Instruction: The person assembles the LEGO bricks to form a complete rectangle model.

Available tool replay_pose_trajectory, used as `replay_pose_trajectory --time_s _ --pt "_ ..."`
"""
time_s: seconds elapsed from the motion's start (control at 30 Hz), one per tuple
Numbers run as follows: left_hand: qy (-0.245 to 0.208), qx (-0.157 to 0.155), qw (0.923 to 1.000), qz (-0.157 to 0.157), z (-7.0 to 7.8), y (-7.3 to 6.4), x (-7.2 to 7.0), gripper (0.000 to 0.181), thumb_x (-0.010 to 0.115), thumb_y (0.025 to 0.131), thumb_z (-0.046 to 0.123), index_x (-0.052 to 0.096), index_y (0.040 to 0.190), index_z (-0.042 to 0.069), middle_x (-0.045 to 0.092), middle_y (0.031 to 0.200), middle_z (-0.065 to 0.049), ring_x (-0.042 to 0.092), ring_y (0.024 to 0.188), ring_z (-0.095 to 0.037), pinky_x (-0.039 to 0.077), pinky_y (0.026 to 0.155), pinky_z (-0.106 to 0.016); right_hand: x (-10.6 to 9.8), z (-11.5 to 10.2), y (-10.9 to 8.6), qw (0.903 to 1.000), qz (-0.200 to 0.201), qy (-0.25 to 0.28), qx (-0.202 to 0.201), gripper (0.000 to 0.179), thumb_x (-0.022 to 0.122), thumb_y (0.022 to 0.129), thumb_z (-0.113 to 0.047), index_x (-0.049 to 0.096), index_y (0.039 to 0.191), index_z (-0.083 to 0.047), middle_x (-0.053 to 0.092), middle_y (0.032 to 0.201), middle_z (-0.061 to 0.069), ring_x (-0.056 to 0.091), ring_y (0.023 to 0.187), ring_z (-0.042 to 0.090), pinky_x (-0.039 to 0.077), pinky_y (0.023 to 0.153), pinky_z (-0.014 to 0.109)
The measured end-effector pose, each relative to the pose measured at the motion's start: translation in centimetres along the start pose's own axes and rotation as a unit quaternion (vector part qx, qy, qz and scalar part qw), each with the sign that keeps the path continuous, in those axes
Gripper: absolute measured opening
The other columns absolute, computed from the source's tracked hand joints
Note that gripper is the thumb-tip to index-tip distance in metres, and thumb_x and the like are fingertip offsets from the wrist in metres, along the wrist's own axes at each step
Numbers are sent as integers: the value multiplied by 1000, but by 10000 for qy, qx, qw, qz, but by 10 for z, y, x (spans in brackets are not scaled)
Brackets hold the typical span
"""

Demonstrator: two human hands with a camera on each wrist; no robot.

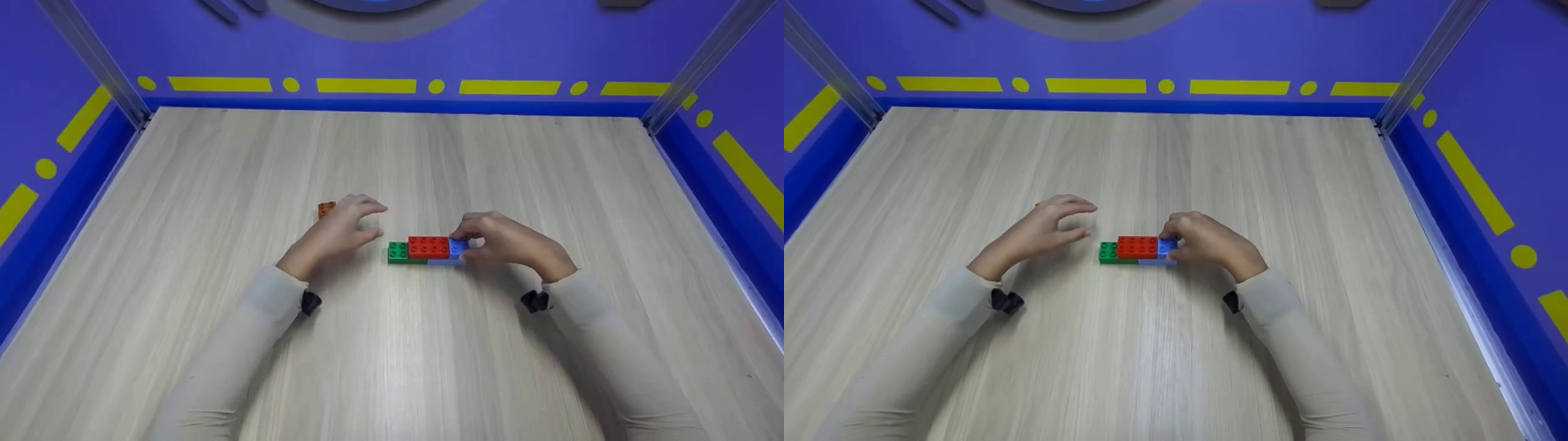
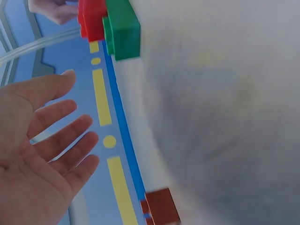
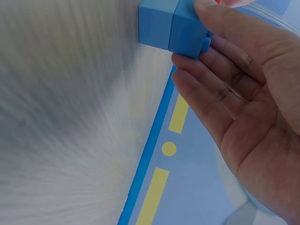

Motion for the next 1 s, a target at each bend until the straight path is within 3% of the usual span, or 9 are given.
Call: replay_pose_trajectory --time_s 0.33,0.67,1.0 --pt "291 -598 9967 457 -30 -9 -16 45 64 92 17 55 134 3 51 137 -14 44 129 -31 38 108 -43 0 -1 0 10000 -22 54 36 30 74 81 -8 70 111 -5 65 106 6 64 103 23 53 89 41" --pt "202 -1089 9932 345 -55 -15 -27 49 65 91 16 52 136 2 50 135 -17 46 126 -33 41 104 -45 0 0 0 10000 -21 74 31 31 74 81 -8 70 112 -3 66 106 7 64 104 24 53 90 42" --pt "94 -1227 9923 149 -66 -14 -31 45 64 92 14 54 134 0 56 128 -19 55 117 -32 45 98 -44 -1 1 0 9999 -36 116 77 31 74 81 -8 70 112 -4 66 106 7 64 105 25 52 90 43"
Point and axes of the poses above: each hand's wrist, its own y-axis towards the middle knuckle, its own x-axis out of the palm, z = x × y, the point moved 2 cm from there along y, towards the middle knuckle
